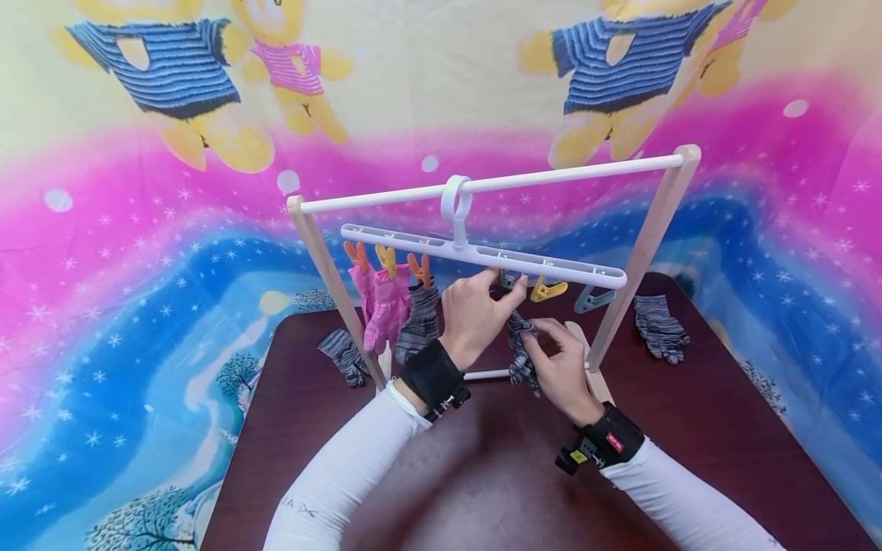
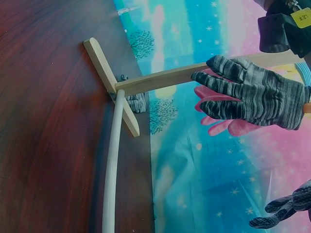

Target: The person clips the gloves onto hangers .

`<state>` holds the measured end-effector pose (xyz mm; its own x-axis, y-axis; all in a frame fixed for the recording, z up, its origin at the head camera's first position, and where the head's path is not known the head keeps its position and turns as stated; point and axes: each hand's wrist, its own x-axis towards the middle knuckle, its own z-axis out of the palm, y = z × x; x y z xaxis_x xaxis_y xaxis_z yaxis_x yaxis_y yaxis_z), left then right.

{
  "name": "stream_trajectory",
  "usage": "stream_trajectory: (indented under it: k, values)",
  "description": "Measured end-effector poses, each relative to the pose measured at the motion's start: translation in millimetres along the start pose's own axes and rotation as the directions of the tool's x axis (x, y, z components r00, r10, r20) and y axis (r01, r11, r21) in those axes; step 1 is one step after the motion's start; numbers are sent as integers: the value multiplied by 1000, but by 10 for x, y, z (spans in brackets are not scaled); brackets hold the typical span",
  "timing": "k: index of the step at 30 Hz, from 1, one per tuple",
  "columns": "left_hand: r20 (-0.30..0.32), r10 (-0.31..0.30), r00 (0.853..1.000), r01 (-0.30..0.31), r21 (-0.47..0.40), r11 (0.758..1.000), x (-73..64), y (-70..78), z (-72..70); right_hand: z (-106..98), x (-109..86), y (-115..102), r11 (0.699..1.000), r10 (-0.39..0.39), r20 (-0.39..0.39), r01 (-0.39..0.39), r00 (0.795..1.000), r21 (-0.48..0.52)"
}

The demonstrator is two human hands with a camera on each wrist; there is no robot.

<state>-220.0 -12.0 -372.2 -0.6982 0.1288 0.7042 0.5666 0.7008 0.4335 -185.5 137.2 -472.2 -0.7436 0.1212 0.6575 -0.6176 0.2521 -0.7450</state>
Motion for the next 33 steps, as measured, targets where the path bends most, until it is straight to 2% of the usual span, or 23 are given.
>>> stream_trajectory:
  k: [10, 21, 33]
  values:
    - [10, -20, 1000, 20, -13, 1000, -20, 28, 11, -6, 61, -323, 1000, 5, 1, -5, 1000, -4]
    - [19, -36, 999, 36, -32, 999, -32, 65, 20, -23, 45, -309, 998, 52, 5, -52, 999, -19]
    - [15, -6, 1000, 6, 7, 1000, -58, 34, 39, -61, 40, -326, 999, 49, 25, -49, 998, -20]
